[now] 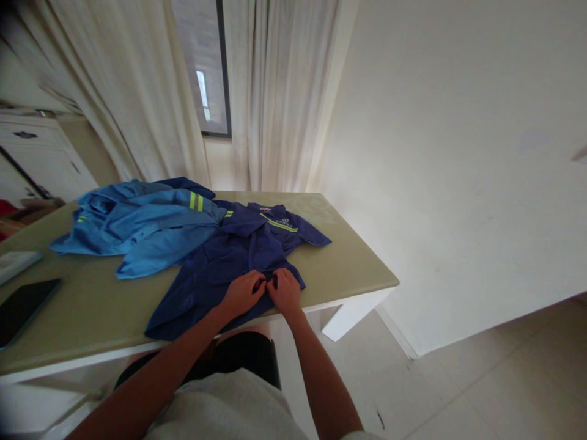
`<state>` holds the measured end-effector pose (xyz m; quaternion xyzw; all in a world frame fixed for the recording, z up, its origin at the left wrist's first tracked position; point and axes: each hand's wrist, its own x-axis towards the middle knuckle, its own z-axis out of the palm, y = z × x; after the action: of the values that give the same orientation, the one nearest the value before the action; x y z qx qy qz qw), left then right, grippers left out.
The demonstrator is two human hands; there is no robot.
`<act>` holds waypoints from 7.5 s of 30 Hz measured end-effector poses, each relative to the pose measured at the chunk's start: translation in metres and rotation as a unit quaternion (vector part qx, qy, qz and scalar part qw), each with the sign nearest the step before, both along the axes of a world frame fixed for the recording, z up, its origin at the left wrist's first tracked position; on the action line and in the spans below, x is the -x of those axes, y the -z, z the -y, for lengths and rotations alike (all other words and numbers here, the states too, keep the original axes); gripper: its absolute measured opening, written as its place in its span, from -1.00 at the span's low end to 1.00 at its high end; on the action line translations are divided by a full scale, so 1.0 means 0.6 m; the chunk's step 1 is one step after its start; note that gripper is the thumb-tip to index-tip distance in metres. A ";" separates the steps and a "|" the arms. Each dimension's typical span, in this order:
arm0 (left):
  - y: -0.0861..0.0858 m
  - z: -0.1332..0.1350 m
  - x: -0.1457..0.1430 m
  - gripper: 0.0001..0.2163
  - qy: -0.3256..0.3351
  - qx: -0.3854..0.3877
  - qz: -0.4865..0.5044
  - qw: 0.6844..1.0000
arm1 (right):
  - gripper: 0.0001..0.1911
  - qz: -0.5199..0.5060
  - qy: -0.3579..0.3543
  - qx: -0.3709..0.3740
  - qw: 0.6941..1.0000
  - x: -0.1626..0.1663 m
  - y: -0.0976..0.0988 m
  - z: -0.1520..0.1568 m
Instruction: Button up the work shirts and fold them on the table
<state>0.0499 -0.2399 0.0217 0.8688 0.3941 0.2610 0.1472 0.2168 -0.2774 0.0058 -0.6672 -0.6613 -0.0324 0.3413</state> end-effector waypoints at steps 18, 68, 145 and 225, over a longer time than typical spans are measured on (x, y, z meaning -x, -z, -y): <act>0.006 -0.006 0.005 -0.82 -0.010 -0.010 0.028 1.000 | -0.86 -0.073 -0.165 -0.008 0.983 -0.007 -0.020 0.007; 0.002 -0.012 0.021 -0.76 0.103 0.037 0.006 0.994 | -0.88 -0.046 -0.096 0.094 0.990 0.026 -0.052 0.048; 0.019 -0.130 0.021 -0.77 -0.005 0.081 -0.014 0.997 | -0.92 -0.018 0.028 0.125 0.992 0.025 -0.020 -0.133; 0.035 -0.233 0.074 -0.81 -0.034 0.114 0.081 0.990 | -0.57 -0.150 -0.230 0.200 0.940 0.005 -0.046 -0.264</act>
<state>0.0057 -0.1003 0.0008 0.8087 0.4372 0.2887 0.2675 0.2140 -0.1192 0.0333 -0.5483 -0.7307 0.2807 0.2945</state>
